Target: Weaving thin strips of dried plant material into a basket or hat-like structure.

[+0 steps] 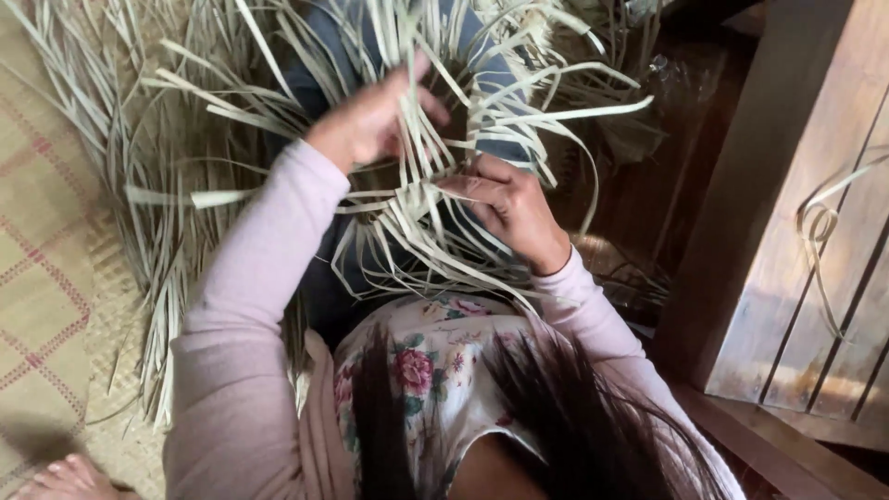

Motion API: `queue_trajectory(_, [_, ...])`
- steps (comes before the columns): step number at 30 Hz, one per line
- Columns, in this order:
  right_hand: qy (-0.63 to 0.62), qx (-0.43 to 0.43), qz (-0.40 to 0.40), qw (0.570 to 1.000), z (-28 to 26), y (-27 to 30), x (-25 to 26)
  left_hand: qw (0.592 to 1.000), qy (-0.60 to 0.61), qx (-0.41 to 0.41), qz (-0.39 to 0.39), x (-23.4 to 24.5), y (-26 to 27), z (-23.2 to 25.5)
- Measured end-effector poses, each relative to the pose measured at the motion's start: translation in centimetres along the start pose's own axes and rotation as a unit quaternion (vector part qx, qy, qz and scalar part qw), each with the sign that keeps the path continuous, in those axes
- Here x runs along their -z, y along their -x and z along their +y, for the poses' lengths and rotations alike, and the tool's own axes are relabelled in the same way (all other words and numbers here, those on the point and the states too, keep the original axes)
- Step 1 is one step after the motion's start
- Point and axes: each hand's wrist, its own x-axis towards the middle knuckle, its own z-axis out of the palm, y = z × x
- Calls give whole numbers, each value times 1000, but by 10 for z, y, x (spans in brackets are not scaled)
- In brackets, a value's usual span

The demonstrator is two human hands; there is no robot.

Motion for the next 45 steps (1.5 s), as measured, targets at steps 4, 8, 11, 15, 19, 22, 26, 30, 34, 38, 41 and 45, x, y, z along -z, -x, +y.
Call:
queue_trajectory(4, [-21,-28,14,999,11,5,-7,987,-14,-101,124,47,38,15])
queue_trajectory(8, [-71,-53,36,995,9,3,-6,842,-374,-191,338,40,129,22])
queue_trajectory(11, [-76,-76,59,993,8,0,-11,811,-451,-333,166,-13,155,12])
queue_trajectory(15, [-96,-38,89,991,39,17,-27,566,-565,-546,250,-63,75,-52])
queue_trajectory(19, [-134,-109,137,975,2,14,-8,587,-557,-539,232,-57,50,-50])
queue_trajectory(22, [-132,-178,214,951,7,26,11,533,-598,-547,244,-56,50,-48])
queue_trajectory(26, [86,-176,314,929,11,37,46,509,-626,-530,260,-56,52,-61])
queue_trajectory(30, [346,-47,430,833,-2,43,42,660,-532,-432,308,-67,67,-59])
queue_trajectory(34, [315,85,301,896,-33,14,13,770,-346,-423,331,-69,79,-60])
queue_trajectory(38, [346,59,60,934,-7,12,-2,833,-192,-385,347,-54,80,-79])
queue_trajectory(41, [322,86,50,941,-4,8,-6,901,25,-312,300,-48,77,-89])
queue_trajectory(45, [310,94,30,945,-8,0,-9,947,187,-188,181,-38,74,-91])
